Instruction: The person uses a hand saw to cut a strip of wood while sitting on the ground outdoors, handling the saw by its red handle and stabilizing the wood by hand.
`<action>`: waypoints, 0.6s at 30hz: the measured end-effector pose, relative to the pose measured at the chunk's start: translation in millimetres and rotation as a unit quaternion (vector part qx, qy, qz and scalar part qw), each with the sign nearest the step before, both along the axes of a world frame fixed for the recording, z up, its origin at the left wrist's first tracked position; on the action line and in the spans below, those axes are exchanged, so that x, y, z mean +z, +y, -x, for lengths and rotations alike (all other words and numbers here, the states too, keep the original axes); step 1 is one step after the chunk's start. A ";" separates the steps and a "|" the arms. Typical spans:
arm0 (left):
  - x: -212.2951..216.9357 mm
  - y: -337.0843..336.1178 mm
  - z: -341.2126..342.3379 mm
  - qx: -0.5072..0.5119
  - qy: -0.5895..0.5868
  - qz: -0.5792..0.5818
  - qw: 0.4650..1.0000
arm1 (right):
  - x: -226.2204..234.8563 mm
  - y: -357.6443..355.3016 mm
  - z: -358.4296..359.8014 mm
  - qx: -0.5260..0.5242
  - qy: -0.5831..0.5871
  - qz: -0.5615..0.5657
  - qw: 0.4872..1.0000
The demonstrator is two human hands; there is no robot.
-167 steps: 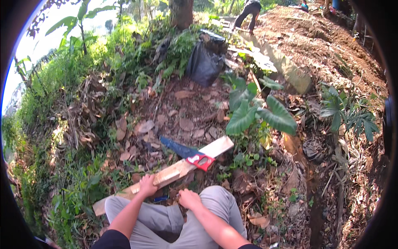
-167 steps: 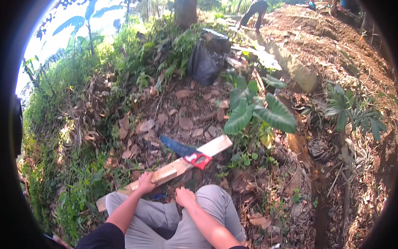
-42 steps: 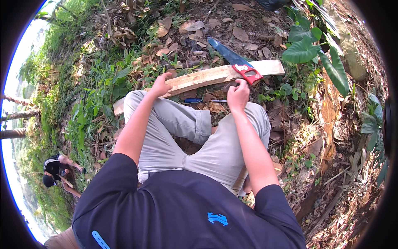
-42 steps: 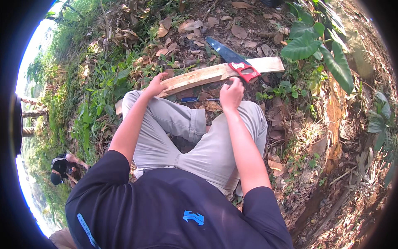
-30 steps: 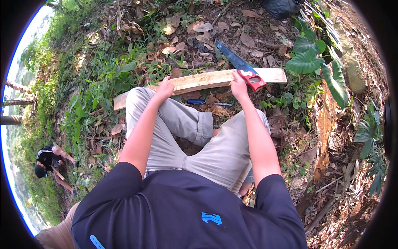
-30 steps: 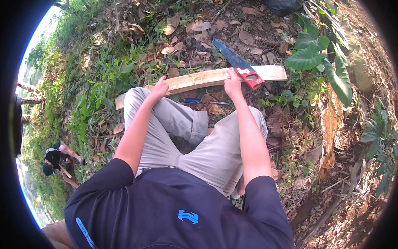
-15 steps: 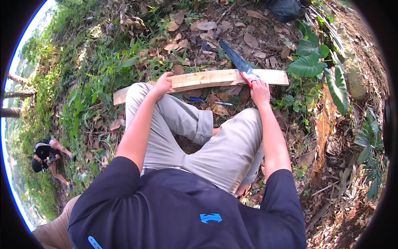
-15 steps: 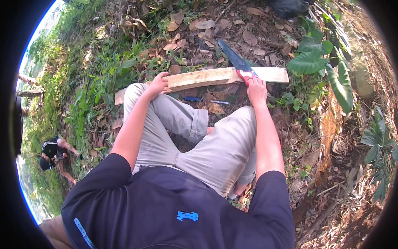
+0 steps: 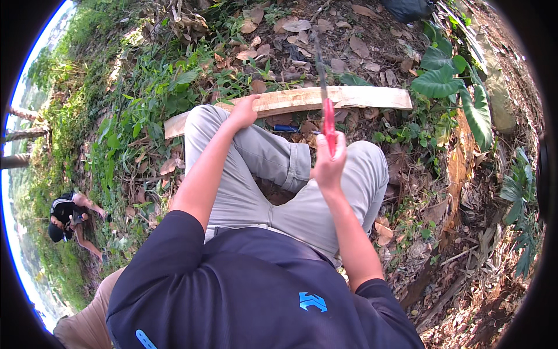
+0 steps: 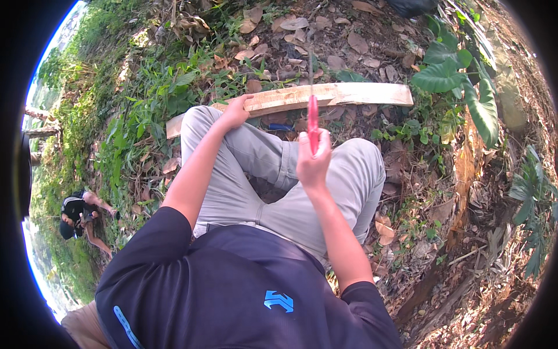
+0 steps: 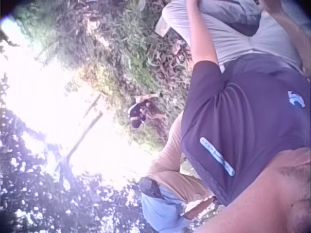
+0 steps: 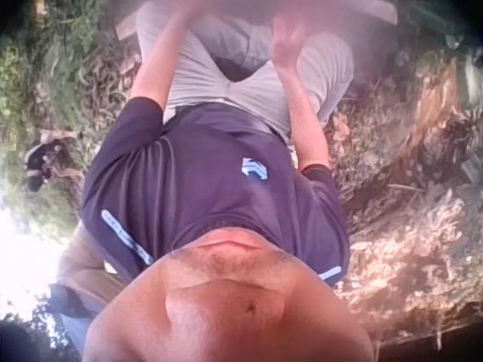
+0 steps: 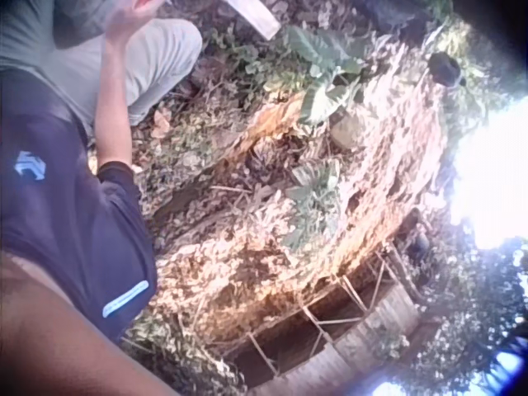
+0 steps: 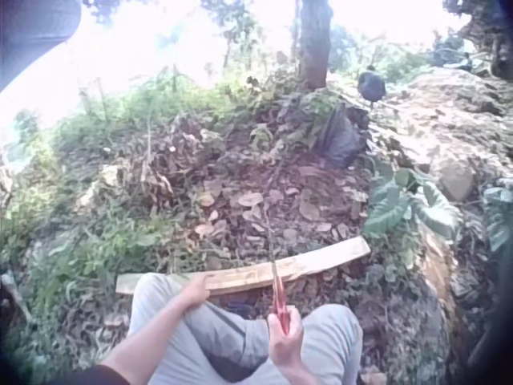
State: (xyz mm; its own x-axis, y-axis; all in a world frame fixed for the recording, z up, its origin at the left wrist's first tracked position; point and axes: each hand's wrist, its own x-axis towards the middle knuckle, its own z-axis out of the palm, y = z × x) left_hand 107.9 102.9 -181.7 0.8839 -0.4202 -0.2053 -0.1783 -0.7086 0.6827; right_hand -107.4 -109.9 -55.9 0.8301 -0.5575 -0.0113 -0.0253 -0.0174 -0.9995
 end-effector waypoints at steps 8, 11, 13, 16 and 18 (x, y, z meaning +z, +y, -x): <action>-43.9 32.9 -23.2 0.053 0.104 0.124 0.985 | -36.7 39.4 9.7 0.079 0.057 -0.002 0.995; 0.8 -7.0 -11.6 0.142 0.168 0.155 0.963 | -50.3 15.8 19.2 0.060 0.082 0.024 0.995; 12.2 -3.7 -13.1 0.192 0.195 0.182 0.944 | -46.2 19.2 21.7 0.060 0.090 0.043 0.993; 17.7 -0.8 -13.6 0.239 0.238 0.209 0.918 | -39.9 25.9 21.4 0.065 0.084 0.057 0.993; 17.0 1.7 -13.0 0.229 0.237 0.211 0.920 | -35.7 27.5 24.0 0.084 0.100 0.049 0.990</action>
